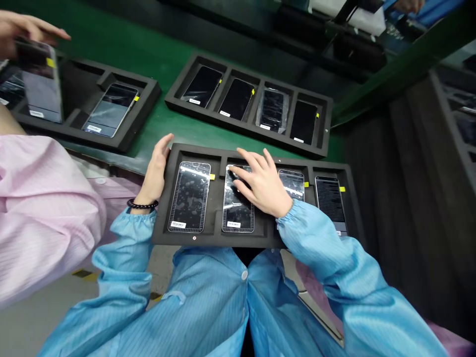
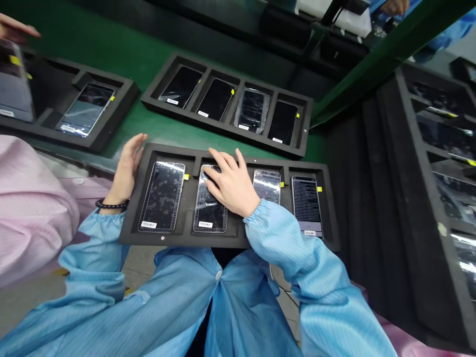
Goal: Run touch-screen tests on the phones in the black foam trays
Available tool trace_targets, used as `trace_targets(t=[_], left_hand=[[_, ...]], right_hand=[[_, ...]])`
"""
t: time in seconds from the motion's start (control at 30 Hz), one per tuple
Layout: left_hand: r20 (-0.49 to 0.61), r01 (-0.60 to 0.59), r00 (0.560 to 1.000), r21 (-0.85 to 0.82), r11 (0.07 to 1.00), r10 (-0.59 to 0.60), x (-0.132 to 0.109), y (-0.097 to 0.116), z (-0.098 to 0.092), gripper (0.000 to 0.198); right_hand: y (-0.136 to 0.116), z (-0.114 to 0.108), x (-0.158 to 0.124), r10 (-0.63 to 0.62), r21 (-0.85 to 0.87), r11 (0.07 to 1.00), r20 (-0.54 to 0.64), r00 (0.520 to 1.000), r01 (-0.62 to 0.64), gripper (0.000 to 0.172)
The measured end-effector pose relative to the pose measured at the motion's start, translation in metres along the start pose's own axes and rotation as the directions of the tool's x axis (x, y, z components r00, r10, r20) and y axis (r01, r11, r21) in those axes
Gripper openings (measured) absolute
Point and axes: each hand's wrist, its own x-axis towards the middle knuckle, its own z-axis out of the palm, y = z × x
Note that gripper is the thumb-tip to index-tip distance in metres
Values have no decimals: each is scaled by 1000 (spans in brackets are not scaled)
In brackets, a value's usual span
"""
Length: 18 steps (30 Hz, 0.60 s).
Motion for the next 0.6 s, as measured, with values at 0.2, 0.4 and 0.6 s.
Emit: trace_targets(t=[0.2,0.4,0.6], left_hand=[[-16,15,1000,-29,999,-16,3,-7,1,74],[-31,17,999,-52,998,-19,2,-11,2,68],[-30,30,999,-61,998,-32,2,-12,2,69]], right_hand=[[-4,7,8,-29,-10,1000,27,999,29,38],[3,3,-2,-21,-35,999,15,1000,21,39],[15,-6,-23,52,-83,995,22,998,-50,39]])
